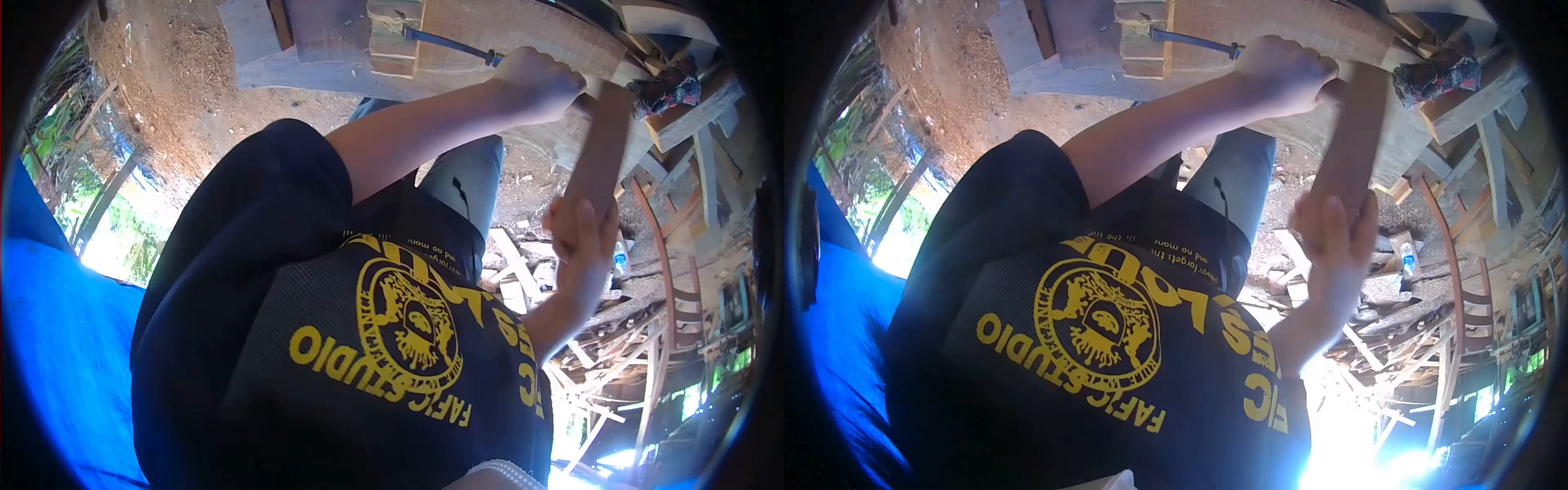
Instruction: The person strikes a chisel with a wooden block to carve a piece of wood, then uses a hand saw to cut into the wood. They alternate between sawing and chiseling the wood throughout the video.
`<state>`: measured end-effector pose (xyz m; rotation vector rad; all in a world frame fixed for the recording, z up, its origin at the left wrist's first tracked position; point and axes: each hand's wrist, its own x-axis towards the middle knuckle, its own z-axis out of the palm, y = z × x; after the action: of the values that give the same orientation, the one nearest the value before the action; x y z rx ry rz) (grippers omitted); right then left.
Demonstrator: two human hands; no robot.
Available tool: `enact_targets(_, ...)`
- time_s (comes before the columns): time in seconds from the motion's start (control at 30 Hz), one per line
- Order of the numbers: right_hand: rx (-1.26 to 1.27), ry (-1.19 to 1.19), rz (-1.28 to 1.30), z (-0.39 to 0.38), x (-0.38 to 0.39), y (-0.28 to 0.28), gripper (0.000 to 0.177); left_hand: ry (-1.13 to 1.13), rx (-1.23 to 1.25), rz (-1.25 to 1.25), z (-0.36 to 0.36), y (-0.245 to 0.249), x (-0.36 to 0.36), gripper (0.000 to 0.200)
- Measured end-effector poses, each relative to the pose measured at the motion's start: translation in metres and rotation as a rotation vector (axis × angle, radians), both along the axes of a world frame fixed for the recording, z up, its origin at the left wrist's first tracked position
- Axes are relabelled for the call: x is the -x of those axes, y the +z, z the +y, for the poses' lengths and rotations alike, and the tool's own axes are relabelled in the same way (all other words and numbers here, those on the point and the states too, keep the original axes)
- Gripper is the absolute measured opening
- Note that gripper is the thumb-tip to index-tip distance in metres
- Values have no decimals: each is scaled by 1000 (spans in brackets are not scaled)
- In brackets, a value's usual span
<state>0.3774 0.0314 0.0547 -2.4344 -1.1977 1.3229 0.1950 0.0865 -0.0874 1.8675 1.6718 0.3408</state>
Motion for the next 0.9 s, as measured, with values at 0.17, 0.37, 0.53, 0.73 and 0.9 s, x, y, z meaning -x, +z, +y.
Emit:
enact_targets(0.17,-301,-616,271,43,-58,44,37,-85,26,1,-1,14,12,15)
enact_targets(0.37,-416,-656,484,42,-91,55,35,-164,84,-40,-14,59,27,20)
enact_targets(0.53,-221,-469,189,19,-49,37,58,229,167,-27,-54,57,81,21)
enact_targets(0.73,-106,-549,326,5,13,27,61,643,153,346,-96,-27,179,30)
enact_targets(0.9,-23,-297,398,-8,40,24,28,645,271,-301,-78,-35,163,61)
